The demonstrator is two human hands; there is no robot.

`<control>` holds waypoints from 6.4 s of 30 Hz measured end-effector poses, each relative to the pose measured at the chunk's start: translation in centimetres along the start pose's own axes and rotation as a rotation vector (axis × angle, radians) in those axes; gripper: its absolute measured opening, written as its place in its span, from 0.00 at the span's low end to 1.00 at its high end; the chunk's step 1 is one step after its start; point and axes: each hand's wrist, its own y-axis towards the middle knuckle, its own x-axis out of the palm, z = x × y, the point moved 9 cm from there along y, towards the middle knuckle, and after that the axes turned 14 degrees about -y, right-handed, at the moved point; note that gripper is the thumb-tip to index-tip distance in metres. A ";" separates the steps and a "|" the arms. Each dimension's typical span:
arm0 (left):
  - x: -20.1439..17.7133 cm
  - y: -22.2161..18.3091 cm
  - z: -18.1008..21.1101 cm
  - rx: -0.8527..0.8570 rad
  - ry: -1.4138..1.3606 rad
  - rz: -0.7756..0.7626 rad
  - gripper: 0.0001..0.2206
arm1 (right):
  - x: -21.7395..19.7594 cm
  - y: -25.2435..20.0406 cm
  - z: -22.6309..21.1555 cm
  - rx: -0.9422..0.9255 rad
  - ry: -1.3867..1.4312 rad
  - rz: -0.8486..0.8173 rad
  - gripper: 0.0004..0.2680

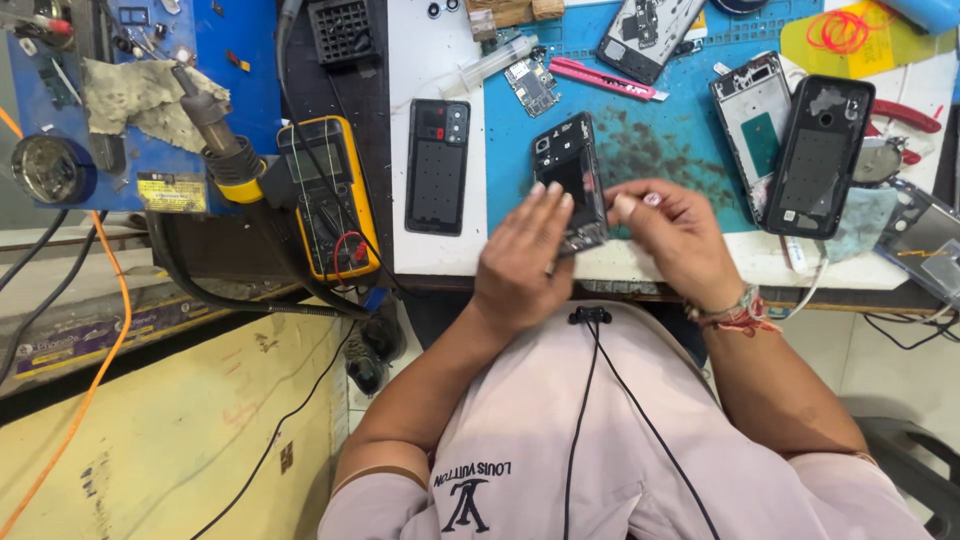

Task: The person uses a red screwdriver to remove screws from a disassembled smartphone. They then use a blue hot air gun to heat the edges of the device to loosen adhesive. Finally, they use a pink plastic pry tool to separate the screen assembly from the frame and wipe the surface with a cloth.

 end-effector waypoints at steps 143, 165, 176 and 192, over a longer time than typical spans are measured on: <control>-3.3 6.7 -11.8 -0.655 -0.521 -0.009 0.27 | -4.6 -0.9 3.0 -0.121 0.154 0.283 0.07; -7.2 4.6 -13.0 -0.449 0.352 -0.060 0.37 | -4.9 -0.6 3.4 -0.160 0.137 0.308 0.06; -7.5 3.5 -12.5 -0.455 -0.895 0.278 0.32 | -4.7 -0.6 3.2 -0.174 0.119 0.317 0.06; -5.7 1.8 -14.6 -0.654 -1.315 0.437 0.22 | -4.7 -0.6 3.4 -0.169 0.043 0.345 0.06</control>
